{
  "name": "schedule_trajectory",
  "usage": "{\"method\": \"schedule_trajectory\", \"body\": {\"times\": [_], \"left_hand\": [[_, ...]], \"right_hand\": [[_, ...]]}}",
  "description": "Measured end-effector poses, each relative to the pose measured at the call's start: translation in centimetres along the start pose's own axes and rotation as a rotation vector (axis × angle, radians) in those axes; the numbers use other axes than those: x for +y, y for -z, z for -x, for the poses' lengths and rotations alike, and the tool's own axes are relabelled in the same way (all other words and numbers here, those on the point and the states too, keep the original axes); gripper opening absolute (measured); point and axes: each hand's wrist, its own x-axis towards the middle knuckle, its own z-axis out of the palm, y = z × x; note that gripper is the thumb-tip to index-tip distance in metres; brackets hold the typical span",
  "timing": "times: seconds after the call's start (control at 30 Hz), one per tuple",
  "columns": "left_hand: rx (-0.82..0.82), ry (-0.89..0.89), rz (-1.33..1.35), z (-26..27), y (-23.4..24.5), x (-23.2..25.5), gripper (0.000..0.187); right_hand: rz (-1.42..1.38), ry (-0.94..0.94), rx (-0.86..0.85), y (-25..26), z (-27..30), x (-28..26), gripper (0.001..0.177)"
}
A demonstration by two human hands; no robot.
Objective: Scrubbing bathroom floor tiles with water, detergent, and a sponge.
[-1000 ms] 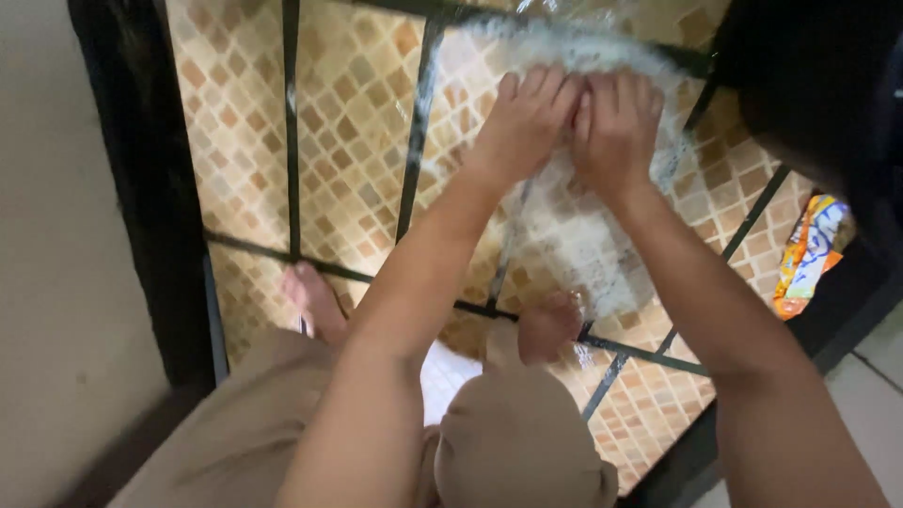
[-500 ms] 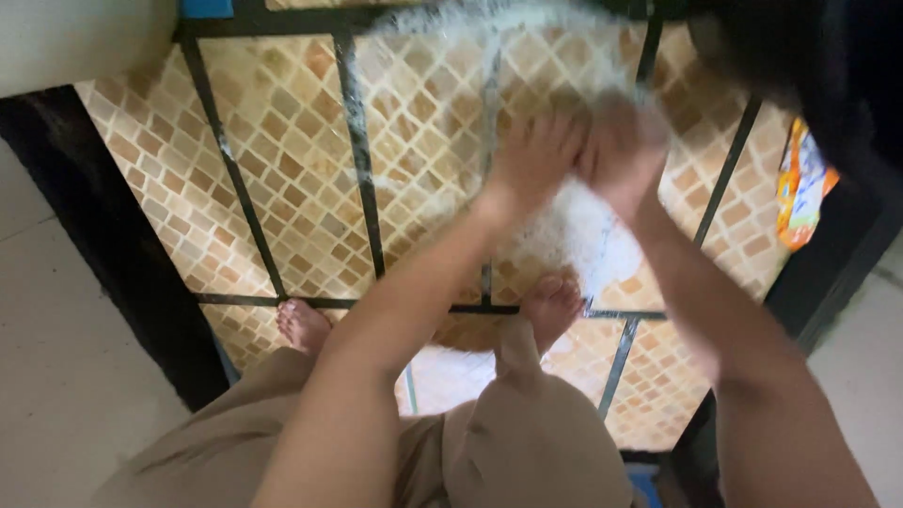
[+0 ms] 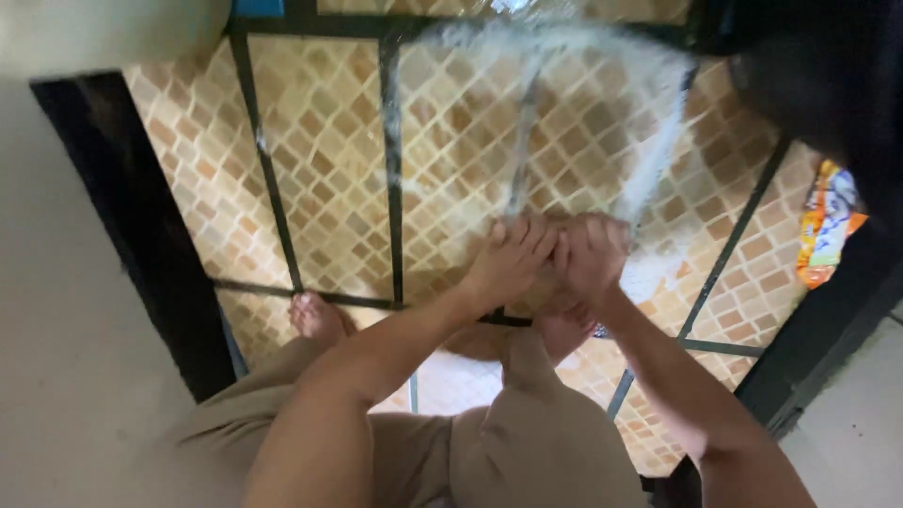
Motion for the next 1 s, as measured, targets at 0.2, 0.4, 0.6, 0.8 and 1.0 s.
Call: {"method": "schedule_trajectory", "body": {"times": [0.2, 0.4, 0.6, 0.8, 1.0], "left_hand": [[-0.103, 0.141, -0.295, -8.5, 1.5, -7.8, 0.061], [-0.025, 0.348, -0.333, -11.3, 2.6, -15.8, 0.058], [-0.144, 0.199, -0.052, 3.0, 0.7, -13.1, 0.050], [-0.023, 0.002, -0.083, 6.1, 1.6, -14.8, 0.045], [0.137, 0.126, -0.117, -2.2, -2.4, -23.1, 0.051]], "right_hand": [[-0.059, 0.184, 0.108, 0.5, -15.2, 0.1, 0.031], [0.037, 0.180, 0.042, -0.3, -26.1, -5.6, 0.026], [-0.010, 0.306, -0.062, -1.2, -15.1, -10.7, 0.028], [-0.075, 0.430, -0.234, -0.7, -10.6, -12.4, 0.046], [0.190, 0.231, -0.737, -3.2, -24.5, -12.9, 0.052]]}}
